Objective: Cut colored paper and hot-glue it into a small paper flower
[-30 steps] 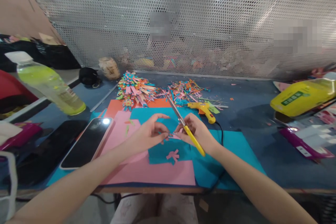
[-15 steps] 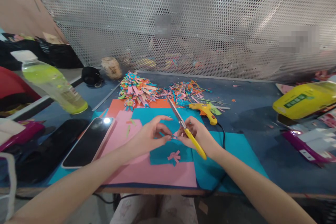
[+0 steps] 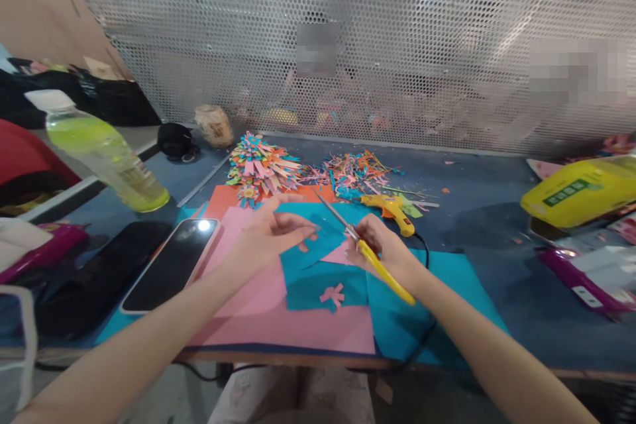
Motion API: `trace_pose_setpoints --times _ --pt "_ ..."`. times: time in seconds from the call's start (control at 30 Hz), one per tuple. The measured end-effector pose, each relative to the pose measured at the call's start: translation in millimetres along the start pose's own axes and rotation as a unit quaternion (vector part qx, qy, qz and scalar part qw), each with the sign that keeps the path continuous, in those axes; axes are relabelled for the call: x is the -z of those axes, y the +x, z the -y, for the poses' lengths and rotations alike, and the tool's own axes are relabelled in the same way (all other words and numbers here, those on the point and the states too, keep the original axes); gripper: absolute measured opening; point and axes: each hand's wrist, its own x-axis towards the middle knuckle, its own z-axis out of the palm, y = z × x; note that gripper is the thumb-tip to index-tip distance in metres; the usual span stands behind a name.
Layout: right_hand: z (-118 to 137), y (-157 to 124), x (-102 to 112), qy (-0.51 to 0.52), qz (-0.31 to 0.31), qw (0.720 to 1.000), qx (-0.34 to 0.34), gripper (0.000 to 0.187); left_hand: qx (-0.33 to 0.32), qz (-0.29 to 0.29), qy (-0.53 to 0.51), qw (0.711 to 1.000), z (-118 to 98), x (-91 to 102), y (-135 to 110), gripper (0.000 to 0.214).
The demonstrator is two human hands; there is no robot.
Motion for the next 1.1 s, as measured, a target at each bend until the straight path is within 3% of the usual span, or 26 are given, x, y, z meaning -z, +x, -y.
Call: trace_pose_setpoints --times 0.13,0.33,0.7,0.9,1.1 --pt "0.5 -0.2 6.5 -0.066 0.013 0.998 -0.001 0.035 0.0 -0.031 -0.038 0.999 -3.8 7.6 1.7 0.051" --pt "1.8 -0.1 11.5 -0.1 0.06 0.993 -0.01 0.035 0.016 -0.02 -0.059 0.998 -4.4 15.3 0.9 0.052" --pt "6.6 -1.3 18.5 -0.097 0.149 0.983 -0.036 0.035 0.04 -0.017 0.016 0.999 -13.6 19.6 -2.0 0.064" --pt "3.8 -1.8 16.0 -0.089 0.153 0.984 -0.02 0.037 0.056 -0.015 0.056 0.997 -20.4 18.6 -5.0 0.065" --pt "0.3 -2.7 14.3 -0.087 0.144 0.986 -0.006 0.034 0.042 -0.021 0.043 0.998 -9.2 21.8 1.2 0.069"
